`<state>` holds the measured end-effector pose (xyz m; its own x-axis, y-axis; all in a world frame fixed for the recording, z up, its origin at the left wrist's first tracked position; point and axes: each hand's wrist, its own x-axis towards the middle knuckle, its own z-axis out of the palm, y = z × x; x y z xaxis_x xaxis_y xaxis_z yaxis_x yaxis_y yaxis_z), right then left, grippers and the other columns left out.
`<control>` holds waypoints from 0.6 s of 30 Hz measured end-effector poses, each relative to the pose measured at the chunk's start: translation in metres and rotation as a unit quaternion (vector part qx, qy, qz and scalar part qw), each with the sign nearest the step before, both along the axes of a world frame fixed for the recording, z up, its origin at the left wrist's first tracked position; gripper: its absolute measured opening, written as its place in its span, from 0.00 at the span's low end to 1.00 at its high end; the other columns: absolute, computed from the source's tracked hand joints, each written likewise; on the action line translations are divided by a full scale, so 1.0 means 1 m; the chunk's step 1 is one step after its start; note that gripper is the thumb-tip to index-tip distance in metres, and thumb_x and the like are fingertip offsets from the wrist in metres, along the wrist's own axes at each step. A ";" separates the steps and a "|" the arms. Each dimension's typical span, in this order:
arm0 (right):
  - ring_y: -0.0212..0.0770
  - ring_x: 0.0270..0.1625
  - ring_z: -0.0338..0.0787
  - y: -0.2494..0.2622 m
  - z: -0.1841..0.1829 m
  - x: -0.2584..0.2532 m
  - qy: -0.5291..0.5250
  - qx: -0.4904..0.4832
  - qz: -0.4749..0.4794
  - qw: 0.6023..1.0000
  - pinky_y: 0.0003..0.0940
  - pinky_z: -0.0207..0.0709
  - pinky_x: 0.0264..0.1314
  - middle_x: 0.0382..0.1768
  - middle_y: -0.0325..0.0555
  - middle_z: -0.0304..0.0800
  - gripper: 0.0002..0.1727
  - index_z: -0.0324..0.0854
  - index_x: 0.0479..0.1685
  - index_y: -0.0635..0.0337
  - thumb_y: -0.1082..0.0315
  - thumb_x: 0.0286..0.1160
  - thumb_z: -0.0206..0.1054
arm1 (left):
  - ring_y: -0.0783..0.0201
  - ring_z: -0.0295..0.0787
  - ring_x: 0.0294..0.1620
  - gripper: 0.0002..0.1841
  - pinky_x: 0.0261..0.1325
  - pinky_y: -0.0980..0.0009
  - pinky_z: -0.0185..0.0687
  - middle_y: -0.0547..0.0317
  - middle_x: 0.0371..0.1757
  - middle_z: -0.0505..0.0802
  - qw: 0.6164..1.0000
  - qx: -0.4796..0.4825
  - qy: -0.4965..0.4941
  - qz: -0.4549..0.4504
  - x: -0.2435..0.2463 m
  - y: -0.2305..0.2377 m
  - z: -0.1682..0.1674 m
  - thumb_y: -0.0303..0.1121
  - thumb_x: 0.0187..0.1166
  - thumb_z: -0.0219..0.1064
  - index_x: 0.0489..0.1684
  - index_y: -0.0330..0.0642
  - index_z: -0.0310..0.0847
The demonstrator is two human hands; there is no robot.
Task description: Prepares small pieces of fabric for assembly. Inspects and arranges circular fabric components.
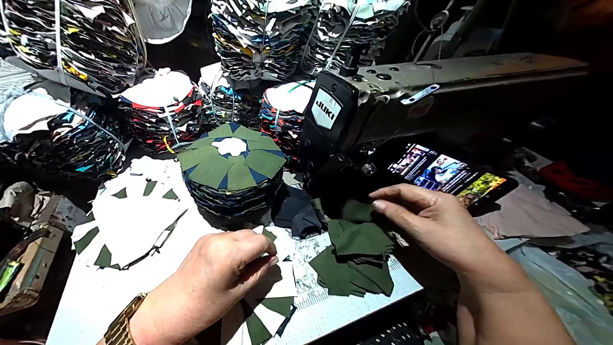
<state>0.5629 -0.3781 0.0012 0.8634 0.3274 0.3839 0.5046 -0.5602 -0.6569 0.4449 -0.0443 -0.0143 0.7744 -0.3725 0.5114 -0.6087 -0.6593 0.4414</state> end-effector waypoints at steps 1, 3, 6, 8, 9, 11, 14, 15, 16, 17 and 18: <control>0.28 0.38 0.91 0.000 -0.003 0.000 0.014 -0.008 0.008 1.000 0.27 0.87 0.40 0.38 0.32 0.94 0.08 0.91 0.48 0.49 0.66 0.72 0.74 | 0.83 0.79 0.28 0.10 0.30 0.86 0.76 0.75 0.29 0.86 1.000 0.003 -0.001 0.002 0.000 0.000 0.000 0.40 0.84 0.65 0.42 0.50 0.91; 0.30 0.42 0.92 0.001 -0.010 0.000 0.027 -0.013 0.011 0.999 0.30 0.88 0.44 0.43 0.35 0.94 0.08 0.92 0.46 0.52 0.69 0.68 0.77 | 0.83 0.78 0.27 0.10 0.30 0.85 0.75 0.75 0.29 0.86 1.000 0.007 -0.004 0.004 0.000 0.000 0.000 0.41 0.84 0.65 0.41 0.50 0.91; 0.27 0.41 0.91 0.000 -0.013 0.001 0.003 0.008 -0.005 1.000 0.27 0.86 0.43 0.42 0.33 0.94 0.06 0.92 0.42 0.51 0.70 0.70 0.74 | 0.83 0.79 0.28 0.10 0.31 0.85 0.76 0.75 0.29 0.86 1.000 0.000 -0.006 0.003 -0.001 -0.001 -0.001 0.40 0.84 0.65 0.42 0.50 0.91; 0.28 0.38 0.91 0.000 -0.007 -0.002 -0.009 0.040 -0.016 0.999 0.27 0.86 0.41 0.40 0.35 0.93 0.07 0.91 0.46 0.53 0.70 0.72 0.73 | 0.83 0.79 0.29 0.09 0.32 0.86 0.77 0.74 0.31 0.87 0.999 -0.039 0.001 0.003 -0.001 -0.003 -0.002 0.40 0.84 0.66 0.43 0.48 0.91; 0.26 0.38 0.91 0.001 -0.002 -0.005 -0.019 0.051 -0.015 0.998 0.24 0.87 0.41 0.40 0.33 0.94 0.08 0.90 0.47 0.52 0.69 0.72 0.72 | 0.82 0.80 0.30 0.09 0.32 0.86 0.78 0.73 0.32 0.87 0.997 -0.077 0.010 0.001 -0.001 -0.005 -0.002 0.40 0.84 0.67 0.44 0.47 0.91; 0.24 0.41 0.91 0.004 0.013 -0.014 -0.055 0.058 0.015 0.997 0.21 0.88 0.45 0.42 0.31 0.93 0.10 0.90 0.49 0.51 0.68 0.71 0.71 | 0.77 0.86 0.37 0.09 0.36 0.81 0.85 0.70 0.41 0.89 0.987 -0.158 0.033 -0.003 0.000 -0.010 -0.001 0.41 0.82 0.70 0.50 0.48 0.89; 0.26 0.43 0.92 0.013 0.029 -0.035 -0.086 0.084 0.114 0.986 0.22 0.90 0.47 0.44 0.28 0.93 0.10 0.90 0.51 0.47 0.63 0.74 0.71 | 0.67 0.91 0.53 0.25 0.47 0.71 0.94 0.64 0.64 0.88 0.957 -0.265 0.113 -0.026 -0.003 -0.018 0.002 0.45 0.78 0.74 0.72 0.50 0.80; 0.26 0.43 0.92 0.018 0.030 -0.043 -0.078 0.092 0.148 0.982 0.23 0.90 0.47 0.44 0.27 0.93 0.10 0.90 0.51 0.45 0.61 0.75 0.71 | 0.63 0.91 0.59 0.30 0.51 0.68 0.95 0.61 0.71 0.85 0.942 -0.299 0.146 -0.040 -0.005 -0.022 0.004 0.46 0.76 0.75 0.79 0.50 0.75; 0.27 0.44 0.92 0.025 0.029 -0.051 -0.060 0.103 0.179 0.977 0.24 0.90 0.47 0.45 0.28 0.94 0.10 0.90 0.52 0.45 0.60 0.76 0.71 | 0.60 0.89 0.64 0.35 0.55 0.66 0.94 0.58 0.76 0.82 0.925 -0.330 0.176 -0.063 -0.007 -0.024 0.006 0.46 0.75 0.76 0.83 0.49 0.71; 0.28 0.44 0.93 0.031 0.026 -0.059 -0.042 0.115 0.207 0.971 0.24 0.91 0.48 0.45 0.29 0.94 0.10 0.91 0.53 0.47 0.61 0.77 0.71 | 0.59 0.88 0.67 0.38 0.58 0.64 0.93 0.56 0.80 0.79 0.909 -0.353 0.203 -0.086 -0.008 -0.026 0.009 0.46 0.75 0.77 0.86 0.48 0.67; 0.27 0.46 0.93 0.039 0.022 -0.065 -0.021 0.129 0.230 0.964 0.24 0.91 0.50 0.46 0.30 0.95 0.10 0.91 0.54 0.48 0.62 0.78 0.72 | 0.60 0.88 0.68 0.39 0.59 0.66 0.93 0.56 0.81 0.79 0.896 -0.367 0.226 -0.107 -0.009 -0.027 0.011 0.45 0.75 0.77 0.87 0.45 0.65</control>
